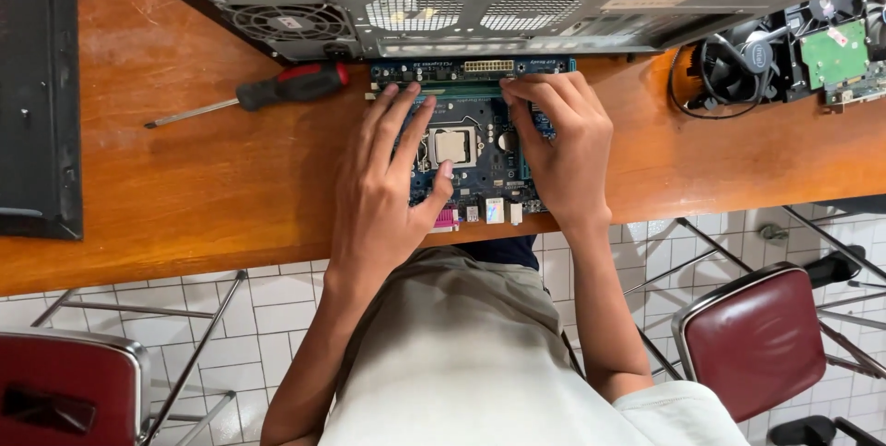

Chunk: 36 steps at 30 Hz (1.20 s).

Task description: Installing RAM modules and a CPU cooler onto a motherboard and then placing the motherboard into a computer case.

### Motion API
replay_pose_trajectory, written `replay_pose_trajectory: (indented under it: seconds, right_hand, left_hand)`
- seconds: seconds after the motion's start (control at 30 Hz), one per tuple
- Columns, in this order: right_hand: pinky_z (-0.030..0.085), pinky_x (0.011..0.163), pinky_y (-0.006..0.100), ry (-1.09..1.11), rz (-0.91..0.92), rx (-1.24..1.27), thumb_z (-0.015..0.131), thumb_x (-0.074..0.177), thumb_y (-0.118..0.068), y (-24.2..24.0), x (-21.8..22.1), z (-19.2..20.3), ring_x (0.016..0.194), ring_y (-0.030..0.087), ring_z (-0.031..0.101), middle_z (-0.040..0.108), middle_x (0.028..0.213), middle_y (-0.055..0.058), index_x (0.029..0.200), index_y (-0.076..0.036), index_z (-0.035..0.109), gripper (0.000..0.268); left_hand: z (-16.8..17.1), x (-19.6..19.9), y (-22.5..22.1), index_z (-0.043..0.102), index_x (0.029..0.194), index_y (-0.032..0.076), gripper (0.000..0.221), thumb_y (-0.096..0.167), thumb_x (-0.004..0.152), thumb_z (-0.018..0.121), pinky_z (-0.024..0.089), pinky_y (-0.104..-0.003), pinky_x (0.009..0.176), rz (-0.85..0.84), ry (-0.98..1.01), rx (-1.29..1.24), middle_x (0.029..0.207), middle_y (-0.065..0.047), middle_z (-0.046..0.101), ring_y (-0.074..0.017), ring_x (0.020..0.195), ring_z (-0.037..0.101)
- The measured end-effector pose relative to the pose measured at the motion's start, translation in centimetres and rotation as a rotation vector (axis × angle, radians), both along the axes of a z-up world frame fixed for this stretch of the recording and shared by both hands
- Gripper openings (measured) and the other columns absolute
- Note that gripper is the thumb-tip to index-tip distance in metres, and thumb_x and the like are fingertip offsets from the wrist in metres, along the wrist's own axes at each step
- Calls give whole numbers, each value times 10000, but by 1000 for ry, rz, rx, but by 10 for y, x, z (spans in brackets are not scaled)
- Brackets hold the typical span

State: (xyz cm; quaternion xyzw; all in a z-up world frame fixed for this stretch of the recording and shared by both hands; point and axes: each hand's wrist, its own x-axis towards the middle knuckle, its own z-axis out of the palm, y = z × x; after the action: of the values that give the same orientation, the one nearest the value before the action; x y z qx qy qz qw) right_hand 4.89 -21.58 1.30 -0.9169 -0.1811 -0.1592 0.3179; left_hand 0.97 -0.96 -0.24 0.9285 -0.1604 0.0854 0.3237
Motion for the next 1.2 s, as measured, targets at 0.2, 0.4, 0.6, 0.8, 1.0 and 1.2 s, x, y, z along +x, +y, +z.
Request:
replay_pose_trajectory:
  seconds: [0.2, 0.4, 0.6, 0.8, 1.0, 1.2]
  right_hand:
    - [533, 865, 408, -62, 2, -81, 726, 1050, 50, -1, -6, -6, 1050, 290, 645, 655, 1202, 108, 1219, -26, 706, 186]
    - [518, 1010, 447, -19, 81, -103, 501, 1125, 36, -6, -19, -18, 1202, 336, 612, 608, 1346, 143, 1414, 15, 602, 306]
    - [503, 1077, 488, -53, 93, -138, 427, 1114, 22, -9, -22, -23, 1268, 383, 596, 560, 1407, 167, 1412, 57, 596, 345]
    - [523, 1058, 479, -128, 51, -327, 515, 1082, 68, -7, -26, -36, 1300, 365, 568, 544, 1425, 153, 1439, 70, 564, 361]
    - [533, 998, 450, -161, 45, -437, 520, 1086, 19, -5, -22, -33, 1245, 341, 591, 579, 1381, 167, 1454, 63, 549, 372]
    - [515, 950, 436, -135, 69, -355, 530, 1021, 8, -4, -23, -25, 1214, 336, 602, 596, 1354, 184, 1438, 78, 548, 423]
  left_hand:
    - [8, 2, -1, 507, 1507, 29, 530, 245, 1042, 640, 381, -480, 1246, -18, -10, 57, 1559, -137, 487, -311, 1489, 417]
    - [13, 6, -29, 459, 1558, 135, 670, 448, 1007, 677, 344, -515, 1220, 73, -3, 273, 1460, -176, 513, -346, 1406, 441]
    - [5, 3, -61, 443, 1544, 31, 632, 427, 1076, 598, 361, -459, 1246, 75, -94, 334, 1498, -183, 499, -344, 1418, 438]
    - [6, 3, -61, 480, 1481, -83, 529, 283, 1102, 520, 347, -437, 1257, -11, -119, 323, 1462, -160, 485, -317, 1414, 411]
    - [12, 6, -60, 452, 1479, -94, 514, 180, 1051, 530, 382, -438, 1250, -40, -108, 287, 1380, -143, 515, -327, 1388, 437]
    - [14, 5, -61, 475, 1443, -126, 563, 124, 950, 579, 358, -446, 1266, -9, -130, 212, 1331, -170, 559, -345, 1380, 458]
